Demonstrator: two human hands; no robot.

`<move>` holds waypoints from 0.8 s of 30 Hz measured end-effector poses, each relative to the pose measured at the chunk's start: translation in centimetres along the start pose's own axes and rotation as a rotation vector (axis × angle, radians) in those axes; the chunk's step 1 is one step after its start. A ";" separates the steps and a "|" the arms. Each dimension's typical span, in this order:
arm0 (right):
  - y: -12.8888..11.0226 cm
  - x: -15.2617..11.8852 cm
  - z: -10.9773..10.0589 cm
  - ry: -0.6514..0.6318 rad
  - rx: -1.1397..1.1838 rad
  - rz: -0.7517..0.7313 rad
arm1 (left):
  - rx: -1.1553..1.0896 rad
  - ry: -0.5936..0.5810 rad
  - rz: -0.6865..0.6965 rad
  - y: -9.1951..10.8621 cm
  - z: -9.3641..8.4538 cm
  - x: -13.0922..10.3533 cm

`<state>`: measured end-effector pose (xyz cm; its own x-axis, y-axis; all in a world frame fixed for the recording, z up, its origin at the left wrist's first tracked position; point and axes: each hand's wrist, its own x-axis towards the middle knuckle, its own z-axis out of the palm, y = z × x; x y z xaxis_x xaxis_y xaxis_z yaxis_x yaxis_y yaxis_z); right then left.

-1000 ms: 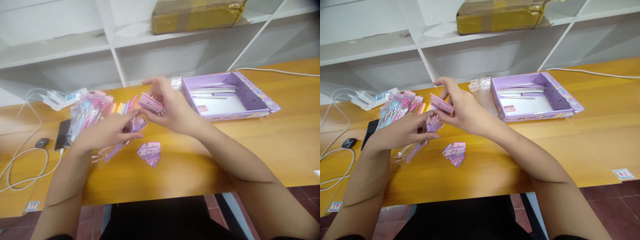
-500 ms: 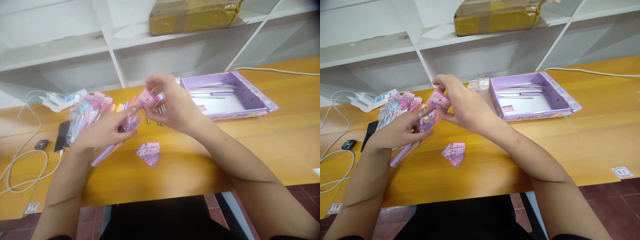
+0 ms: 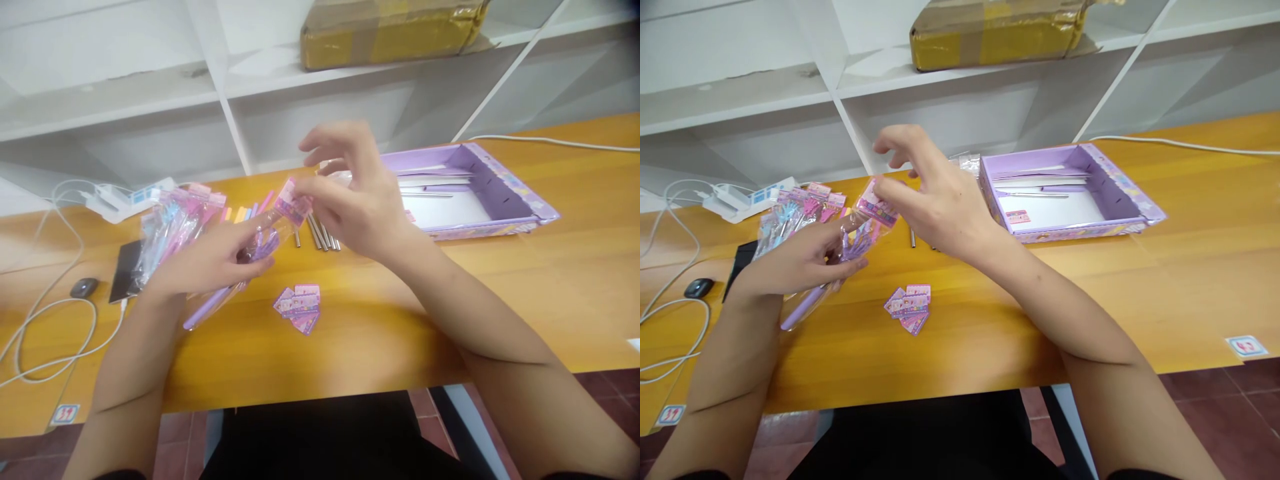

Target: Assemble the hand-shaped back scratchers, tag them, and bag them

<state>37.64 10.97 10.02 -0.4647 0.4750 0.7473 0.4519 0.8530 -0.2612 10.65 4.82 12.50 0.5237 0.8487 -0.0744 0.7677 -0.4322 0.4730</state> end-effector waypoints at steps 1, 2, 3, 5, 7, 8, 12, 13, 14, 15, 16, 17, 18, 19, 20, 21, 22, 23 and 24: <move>0.2 0.0 -0.4 0.002 0.001 -0.030 | 0.006 0.005 -0.008 -0.1 0.0 0.0; 0.5 0.0 -0.7 0.002 0.008 -0.058 | 0.007 0.005 -0.018 -0.2 0.0 0.0; 0.7 0.0 -0.9 0.001 0.024 -0.074 | 0.003 0.004 -0.027 -0.3 0.0 0.0; 1.2 0.0 -1.0 -0.015 0.090 -0.063 | -0.008 -0.001 -0.035 -0.5 0.0 -0.1; 1.6 0.1 -0.8 -0.052 0.191 -0.021 | -0.018 -0.016 -0.030 -0.7 -0.1 -0.2; 1.8 0.2 -0.7 -0.079 0.249 -0.002 | -0.020 -0.023 -0.029 -0.8 -0.2 -0.2; 2.7 0.7 -1.0 -0.152 0.393 0.081 | -0.012 -0.054 -0.066 -0.8 -0.6 -0.1; 3.0 0.8 -1.6 -0.116 0.380 0.112 | -0.007 -0.054 -0.085 -0.8 -0.8 -0.1; 3.3 0.9 -2.3 -0.056 0.354 0.147 | -0.003 -0.055 -0.105 -0.8 -0.9 0.0; 3.5 1.0 -3.1 0.006 0.325 0.178 | -0.002 -0.048 -0.126 -0.8 -1.1 0.1; 3.7 1.1 -3.9 0.036 0.305 0.206 | -0.002 -0.038 -0.150 -0.9 -1.3 0.2; 3.8 1.0 -4.6 0.009 0.306 0.232 | -0.006 -0.023 -0.174 -1.1 -1.5 0.3; 3.8 0.9 -5.0 -0.087 0.329 0.262 | -0.014 -0.006 -0.195 -1.2 -1.6 0.4; 3.6 0.7 -4.9 -0.250 0.370 0.295 | -0.026 0.013 -0.212 -1.5 -1.7 0.5; 3.4 0.4 -4.4 -0.463 0.419 0.327 | -0.043 0.033 -0.221 -1.7 -1.7 0.6; 3.1 0.1 -3.4 -0.695 0.469 0.352 | -0.062 0.053 -0.220 -1.9 -1.7 0.7; 2.7 -0.3 -2.0 -0.916 0.506 0.367 | -0.079 0.069 -0.213 -2.1 -1.7 0.8; 2.3 -0.6 -0.5 -1.107 0.526 0.361 | -0.093 0.080 -0.209 -2.3 -1.5 0.9; 2.0 -0.8 1.1 -1.238 0.519 0.353 | -0.101 0.082 -0.212 -2.4 -1.4 1.1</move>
<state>38.09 12.50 8.20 -0.8749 0.3282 -0.3562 0.4809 0.5013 -0.7193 8.87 7.17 12.48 0.3201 0.9408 -0.1115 0.8142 -0.2131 0.5400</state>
